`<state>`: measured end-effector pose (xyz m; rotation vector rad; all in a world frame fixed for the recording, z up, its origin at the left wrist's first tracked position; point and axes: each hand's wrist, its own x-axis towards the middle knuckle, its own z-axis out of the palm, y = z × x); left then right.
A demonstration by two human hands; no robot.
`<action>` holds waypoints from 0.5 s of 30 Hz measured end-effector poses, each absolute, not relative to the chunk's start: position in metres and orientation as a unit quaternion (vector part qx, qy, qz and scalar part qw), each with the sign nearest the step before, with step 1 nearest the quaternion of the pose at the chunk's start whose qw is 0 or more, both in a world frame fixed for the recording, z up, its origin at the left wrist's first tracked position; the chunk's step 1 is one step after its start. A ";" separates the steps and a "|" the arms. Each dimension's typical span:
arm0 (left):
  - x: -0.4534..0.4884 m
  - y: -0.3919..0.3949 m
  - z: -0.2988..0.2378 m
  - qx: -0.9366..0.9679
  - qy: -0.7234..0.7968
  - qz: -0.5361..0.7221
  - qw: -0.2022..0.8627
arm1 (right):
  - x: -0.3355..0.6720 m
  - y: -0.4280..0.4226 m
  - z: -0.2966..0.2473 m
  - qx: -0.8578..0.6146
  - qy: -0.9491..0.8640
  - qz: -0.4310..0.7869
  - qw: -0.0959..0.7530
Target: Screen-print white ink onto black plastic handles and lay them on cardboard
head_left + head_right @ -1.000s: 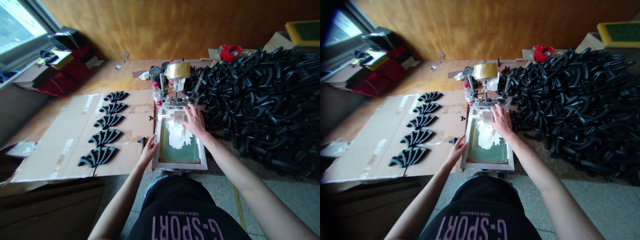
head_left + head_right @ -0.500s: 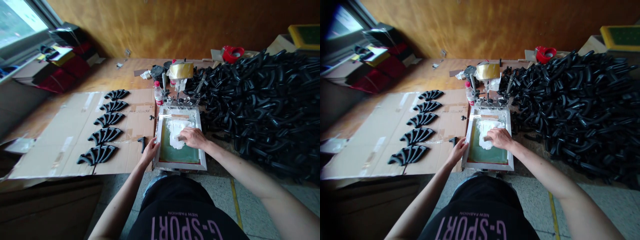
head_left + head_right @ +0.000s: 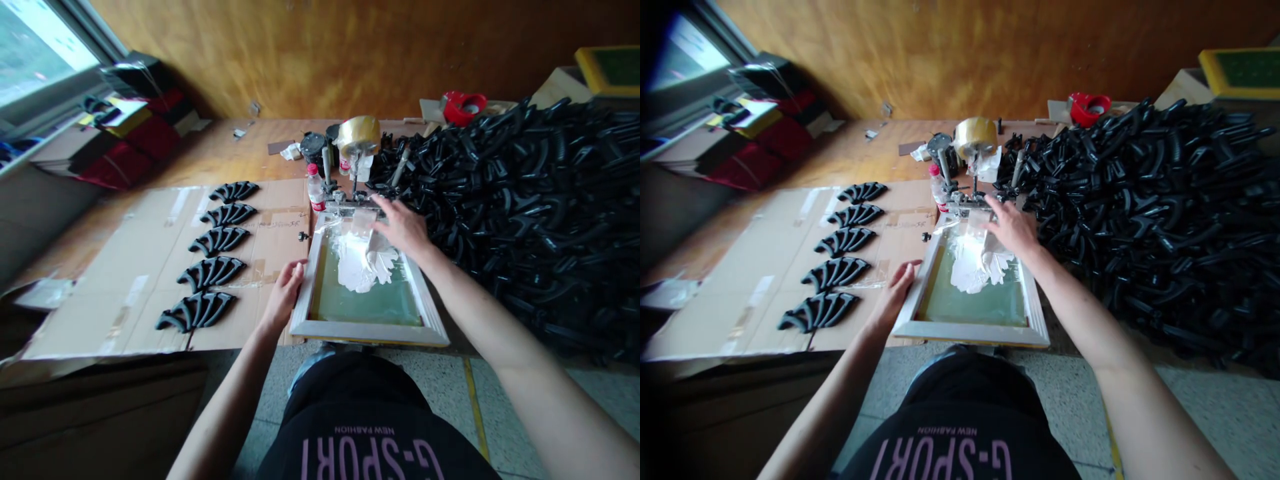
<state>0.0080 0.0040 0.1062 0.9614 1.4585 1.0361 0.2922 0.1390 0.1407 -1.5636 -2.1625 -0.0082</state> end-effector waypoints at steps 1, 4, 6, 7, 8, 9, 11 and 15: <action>0.010 0.009 0.121 0.395 0.594 0.463 0.526 | 0.308 0.146 0.143 -0.597 -0.762 -0.023 0.249; 0.020 0.035 0.158 0.403 0.519 0.569 0.494 | 0.347 0.145 0.128 -0.636 -0.740 -0.043 0.216; 0.026 0.056 0.178 0.412 0.474 0.612 0.481 | 0.353 0.127 0.102 -0.620 -0.768 -0.018 0.160; 0.028 0.065 0.185 0.411 0.458 0.618 0.489 | 0.348 0.115 0.087 -0.600 -0.787 0.005 0.140; 0.029 0.071 0.191 0.407 0.448 0.619 0.501 | 0.340 0.102 0.072 -0.578 -0.806 0.028 0.126; 0.030 0.075 0.194 0.401 0.443 0.622 0.507 | 0.330 0.090 0.059 -0.558 -0.821 0.048 0.116; 0.033 0.071 0.190 0.383 0.445 0.638 0.498 | 0.307 0.070 0.040 -0.537 -0.835 0.082 0.086; 0.057 0.020 0.144 0.326 0.509 0.534 0.592 | 0.267 0.038 0.042 -0.607 -0.780 0.137 0.073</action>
